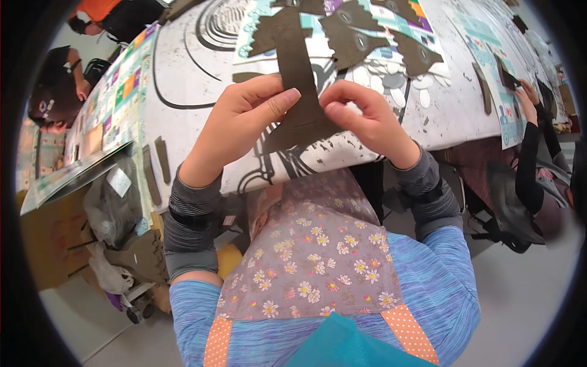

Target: Applying small white cutouts onto larger dark brown shoe fabric upper pieces.

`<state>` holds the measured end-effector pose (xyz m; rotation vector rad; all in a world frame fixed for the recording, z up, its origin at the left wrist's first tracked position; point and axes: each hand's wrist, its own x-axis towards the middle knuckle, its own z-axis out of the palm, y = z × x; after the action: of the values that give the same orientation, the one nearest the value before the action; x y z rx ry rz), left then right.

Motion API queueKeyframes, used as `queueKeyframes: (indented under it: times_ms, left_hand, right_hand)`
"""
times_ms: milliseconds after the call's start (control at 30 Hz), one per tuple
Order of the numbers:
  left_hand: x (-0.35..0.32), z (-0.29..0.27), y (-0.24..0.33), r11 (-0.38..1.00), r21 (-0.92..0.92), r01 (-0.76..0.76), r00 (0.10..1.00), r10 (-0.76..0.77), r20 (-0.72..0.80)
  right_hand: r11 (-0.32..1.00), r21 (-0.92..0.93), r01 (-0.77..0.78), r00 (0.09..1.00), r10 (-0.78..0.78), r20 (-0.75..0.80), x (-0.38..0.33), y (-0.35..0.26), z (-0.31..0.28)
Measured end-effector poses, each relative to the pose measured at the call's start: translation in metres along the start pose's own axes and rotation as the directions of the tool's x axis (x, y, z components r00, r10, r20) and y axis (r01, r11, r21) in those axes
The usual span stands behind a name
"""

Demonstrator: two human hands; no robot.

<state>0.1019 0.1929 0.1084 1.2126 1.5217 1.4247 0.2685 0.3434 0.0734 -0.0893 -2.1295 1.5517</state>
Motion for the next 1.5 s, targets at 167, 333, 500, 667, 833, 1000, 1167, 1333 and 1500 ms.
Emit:
queueKeyframes:
  times_ms: [167,333,500,667,833,1000,1167,1333,1500]
  left_hand:
    - [-0.019,-0.011,0.038,0.993,-0.018,-0.12,0.98,0.115,-0.161]
    - [-0.017,-0.051,0.067,0.957,0.173,-0.235,0.912,0.278,-0.303]
    - [-0.017,-0.073,0.092,0.868,0.438,-0.236,0.907,0.358,-0.221]
    - [-0.014,-0.082,0.088,0.907,0.395,-0.147,0.949,0.242,-0.204]
    - [-0.008,-0.079,0.077,0.955,0.285,-0.088,0.964,0.153,-0.215]
    - [-0.005,-0.071,0.057,0.99,0.134,-0.05,0.959,0.084,-0.269]
    - [-0.034,-0.055,0.048,1.0,-0.001,-0.012,0.989,0.012,-0.15]
    - [-0.057,-0.048,0.052,1.0,0.016,-0.003,0.983,0.006,-0.182]
    - [-0.071,-0.039,0.058,0.999,0.018,-0.038,0.988,0.04,-0.147]
  right_hand:
    - [0.975,-0.121,0.186,0.971,-0.163,0.173,0.033,-0.025,0.022]
    - [0.999,-0.016,-0.045,0.925,0.048,0.378,0.042,-0.047,0.034]
    - [0.979,0.108,-0.173,0.889,0.109,0.444,0.043,-0.048,0.039]
    - [0.979,-0.036,-0.201,0.82,0.188,0.541,0.048,-0.057,0.03]
    - [0.979,0.003,-0.204,0.766,0.158,0.624,0.053,-0.038,0.036]
    - [0.966,0.197,-0.169,0.921,0.083,0.381,0.053,-0.033,0.057]
    - [0.943,0.27,-0.197,0.943,0.107,0.315,0.043,-0.04,0.063]
    - [0.921,0.286,-0.263,0.907,0.135,0.4,0.031,-0.059,0.06]
    - [0.922,0.306,-0.238,0.899,0.09,0.429,0.026,-0.07,0.056]
